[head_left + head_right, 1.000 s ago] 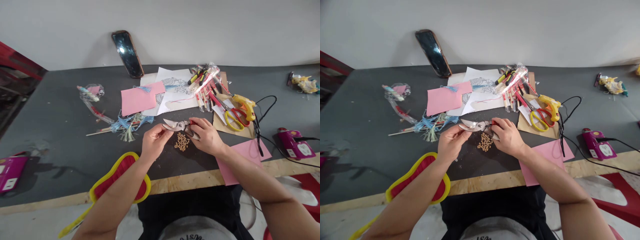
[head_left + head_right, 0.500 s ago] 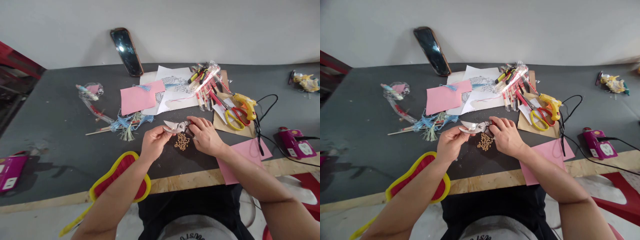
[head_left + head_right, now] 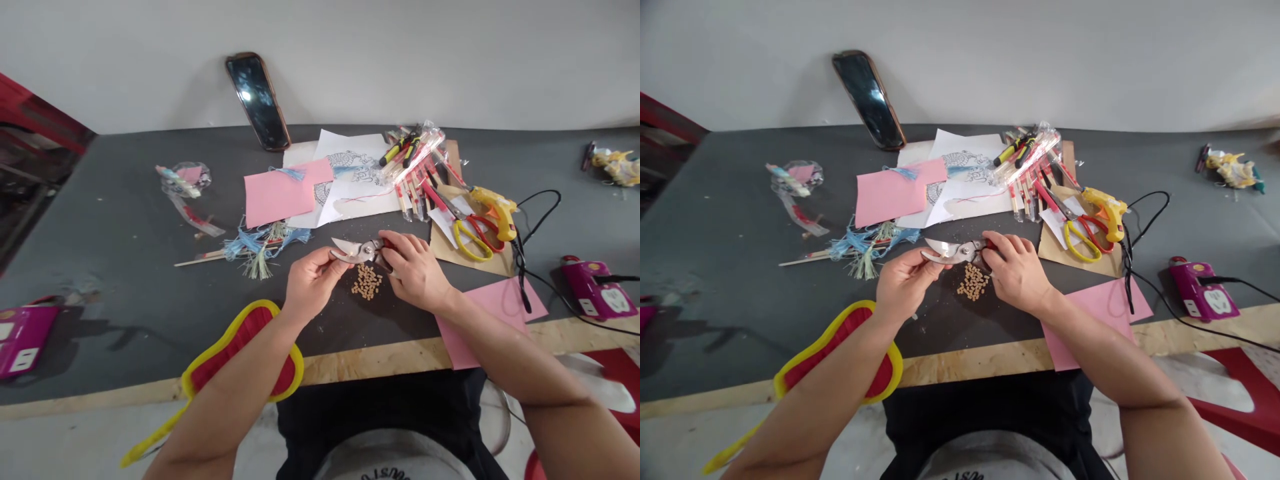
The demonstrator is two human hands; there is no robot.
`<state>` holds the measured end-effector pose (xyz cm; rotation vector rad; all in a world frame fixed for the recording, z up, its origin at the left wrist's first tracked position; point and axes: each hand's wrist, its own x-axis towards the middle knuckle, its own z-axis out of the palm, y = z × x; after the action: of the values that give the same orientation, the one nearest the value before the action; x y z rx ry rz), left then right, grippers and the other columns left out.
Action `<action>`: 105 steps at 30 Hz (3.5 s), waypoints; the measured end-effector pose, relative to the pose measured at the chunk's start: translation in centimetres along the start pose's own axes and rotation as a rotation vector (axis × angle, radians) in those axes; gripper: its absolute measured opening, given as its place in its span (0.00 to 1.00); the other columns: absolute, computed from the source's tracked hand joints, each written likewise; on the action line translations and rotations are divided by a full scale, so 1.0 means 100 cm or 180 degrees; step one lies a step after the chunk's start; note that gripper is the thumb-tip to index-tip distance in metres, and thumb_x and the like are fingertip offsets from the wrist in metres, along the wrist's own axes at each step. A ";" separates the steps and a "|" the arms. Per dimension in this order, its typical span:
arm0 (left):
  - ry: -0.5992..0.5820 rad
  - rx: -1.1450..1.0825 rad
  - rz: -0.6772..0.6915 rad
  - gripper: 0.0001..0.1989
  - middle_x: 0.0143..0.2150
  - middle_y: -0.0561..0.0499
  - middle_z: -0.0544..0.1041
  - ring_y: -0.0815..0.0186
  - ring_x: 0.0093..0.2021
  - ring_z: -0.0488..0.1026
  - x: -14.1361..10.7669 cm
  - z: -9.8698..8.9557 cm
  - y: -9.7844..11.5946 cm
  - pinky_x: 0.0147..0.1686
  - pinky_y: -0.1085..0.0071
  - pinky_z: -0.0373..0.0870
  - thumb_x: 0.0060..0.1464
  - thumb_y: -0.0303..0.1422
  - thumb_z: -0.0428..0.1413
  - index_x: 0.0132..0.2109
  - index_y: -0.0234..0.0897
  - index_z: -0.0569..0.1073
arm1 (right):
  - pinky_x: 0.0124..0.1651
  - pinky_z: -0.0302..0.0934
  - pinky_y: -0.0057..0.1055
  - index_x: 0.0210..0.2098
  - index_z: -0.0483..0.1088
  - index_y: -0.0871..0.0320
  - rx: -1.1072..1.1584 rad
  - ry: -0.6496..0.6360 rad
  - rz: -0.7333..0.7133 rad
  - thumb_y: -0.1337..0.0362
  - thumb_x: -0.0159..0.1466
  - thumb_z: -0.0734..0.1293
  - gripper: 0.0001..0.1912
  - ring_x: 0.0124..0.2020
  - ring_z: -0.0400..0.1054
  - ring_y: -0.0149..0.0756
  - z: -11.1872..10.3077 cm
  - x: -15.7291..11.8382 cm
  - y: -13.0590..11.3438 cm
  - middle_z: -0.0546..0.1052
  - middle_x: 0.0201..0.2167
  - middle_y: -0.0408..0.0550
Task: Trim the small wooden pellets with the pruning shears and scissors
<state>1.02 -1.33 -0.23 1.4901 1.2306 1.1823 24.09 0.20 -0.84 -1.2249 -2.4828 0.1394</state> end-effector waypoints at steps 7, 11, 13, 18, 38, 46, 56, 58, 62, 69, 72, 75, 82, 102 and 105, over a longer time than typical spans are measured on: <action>0.0030 -0.0144 -0.0052 0.13 0.30 0.49 0.81 0.68 0.27 0.73 0.000 0.000 0.000 0.24 0.73 0.65 0.60 0.43 0.62 0.35 0.38 0.82 | 0.53 0.66 0.49 0.56 0.64 0.60 0.0390 0.0253 0.0174 0.65 0.62 0.67 0.23 0.52 0.71 0.53 0.010 -0.001 0.006 0.75 0.55 0.63; 0.0055 -0.0148 -0.0051 0.13 0.29 0.49 0.81 0.68 0.27 0.72 0.000 0.001 0.000 0.24 0.74 0.65 0.60 0.43 0.62 0.35 0.37 0.82 | 0.51 0.66 0.48 0.65 0.57 0.64 0.0248 0.0100 0.0280 0.63 0.62 0.66 0.33 0.48 0.71 0.53 0.009 0.001 0.003 0.77 0.50 0.62; 0.0035 -0.0148 -0.0037 0.13 0.30 0.49 0.82 0.67 0.28 0.73 0.000 0.001 0.000 0.26 0.74 0.66 0.60 0.42 0.62 0.35 0.37 0.82 | 0.51 0.65 0.47 0.66 0.58 0.63 0.0183 -0.0038 0.0309 0.64 0.62 0.65 0.34 0.48 0.71 0.53 0.006 0.002 0.001 0.76 0.50 0.61; 0.0016 -0.0177 -0.0102 0.12 0.30 0.48 0.82 0.67 0.28 0.74 -0.001 0.002 0.001 0.26 0.74 0.66 0.59 0.41 0.62 0.35 0.36 0.81 | 0.47 0.62 0.41 0.63 0.63 0.61 0.0076 -0.0130 0.0329 0.67 0.59 0.64 0.31 0.45 0.71 0.48 0.003 0.003 0.000 0.78 0.47 0.57; 0.0105 -0.0326 -0.0483 0.11 0.26 0.52 0.75 0.71 0.25 0.63 0.007 0.001 -0.013 0.23 0.75 0.59 0.55 0.42 0.65 0.36 0.38 0.81 | 0.50 0.65 0.46 0.62 0.67 0.58 -0.0319 0.0212 0.1166 0.49 0.63 0.72 0.33 0.51 0.73 0.54 0.012 0.010 0.027 0.80 0.52 0.57; 0.0211 -0.0438 -0.0552 0.10 0.27 0.53 0.73 0.71 0.26 0.63 0.010 0.002 -0.009 0.25 0.75 0.60 0.53 0.40 0.65 0.34 0.38 0.80 | 0.53 0.67 0.51 0.62 0.67 0.56 -0.0474 -0.0059 0.1385 0.47 0.63 0.71 0.33 0.55 0.68 0.57 0.008 0.011 0.025 0.74 0.58 0.59; 0.0183 -0.0684 -0.0689 0.11 0.25 0.55 0.70 0.72 0.24 0.60 0.014 0.004 -0.009 0.25 0.74 0.56 0.51 0.41 0.64 0.34 0.37 0.78 | 0.58 0.63 0.47 0.54 0.74 0.58 0.0066 -0.0163 0.0371 0.65 0.69 0.58 0.19 0.53 0.69 0.49 -0.007 0.135 0.046 0.78 0.52 0.55; 0.0208 -0.0732 -0.0698 0.12 0.24 0.55 0.70 0.72 0.24 0.59 0.015 0.003 -0.008 0.24 0.74 0.55 0.51 0.42 0.64 0.33 0.37 0.78 | 0.56 0.65 0.46 0.54 0.74 0.59 0.0085 -0.0213 0.0565 0.68 0.67 0.58 0.20 0.51 0.71 0.49 0.007 0.171 0.052 0.78 0.52 0.56; 0.0236 -0.0814 -0.0696 0.11 0.24 0.55 0.70 0.72 0.24 0.59 0.015 0.003 -0.006 0.25 0.74 0.55 0.50 0.41 0.63 0.33 0.36 0.78 | 0.56 0.64 0.46 0.59 0.72 0.60 -0.0128 -0.0372 0.0888 0.70 0.68 0.56 0.24 0.54 0.70 0.49 0.035 0.218 0.052 0.76 0.55 0.59; 0.0194 -0.0963 -0.0698 0.10 0.24 0.54 0.71 0.71 0.25 0.62 0.014 0.004 -0.006 0.25 0.73 0.58 0.50 0.39 0.63 0.33 0.37 0.78 | 0.49 0.66 0.45 0.49 0.77 0.57 -0.0305 -0.0551 0.1114 0.68 0.68 0.58 0.18 0.53 0.68 0.52 0.051 0.242 0.041 0.76 0.53 0.59; 0.0246 -0.0975 -0.0720 0.09 0.24 0.55 0.70 0.72 0.24 0.61 0.015 0.002 -0.004 0.25 0.73 0.58 0.51 0.39 0.63 0.32 0.37 0.78 | 0.49 0.65 0.45 0.47 0.77 0.57 -0.0319 -0.0594 0.1144 0.69 0.67 0.57 0.18 0.53 0.66 0.51 0.053 0.244 0.038 0.76 0.52 0.58; 0.0299 -0.1038 -0.0774 0.10 0.24 0.55 0.71 0.72 0.24 0.61 0.016 0.000 -0.003 0.24 0.74 0.58 0.51 0.39 0.64 0.33 0.37 0.78 | 0.54 0.63 0.48 0.50 0.74 0.60 -0.0348 -0.0527 0.1125 0.71 0.69 0.55 0.19 0.57 0.64 0.52 0.051 0.243 0.037 0.75 0.54 0.60; 0.0312 -0.1191 -0.0773 0.11 0.28 0.52 0.77 0.71 0.26 0.66 0.018 0.003 -0.004 0.25 0.75 0.62 0.50 0.40 0.65 0.35 0.37 0.79 | 0.55 0.61 0.43 0.49 0.73 0.58 -0.0344 -0.0602 0.0839 0.73 0.67 0.57 0.17 0.54 0.67 0.47 0.023 0.219 0.048 0.77 0.50 0.56; 0.0275 -0.1288 -0.0778 0.08 0.28 0.52 0.76 0.72 0.26 0.65 0.017 0.000 0.000 0.25 0.75 0.62 0.49 0.37 0.65 0.33 0.37 0.78 | 0.50 0.64 0.42 0.50 0.73 0.61 -0.0275 -0.0756 0.1363 0.74 0.67 0.59 0.17 0.48 0.71 0.46 0.042 0.243 0.033 0.77 0.51 0.61; 0.0308 -0.1097 -0.0659 0.07 0.25 0.54 0.74 0.72 0.24 0.63 0.017 0.001 -0.002 0.24 0.75 0.60 0.50 0.36 0.65 0.33 0.37 0.78 | 0.51 0.63 0.39 0.50 0.72 0.60 -0.0132 -0.0637 0.1068 0.71 0.68 0.58 0.15 0.49 0.70 0.44 0.016 0.218 0.029 0.76 0.52 0.58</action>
<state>1.20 0.39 -0.18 1.0381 1.1451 1.2631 13.53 19.17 3.13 -1.7143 -2.4304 0.3125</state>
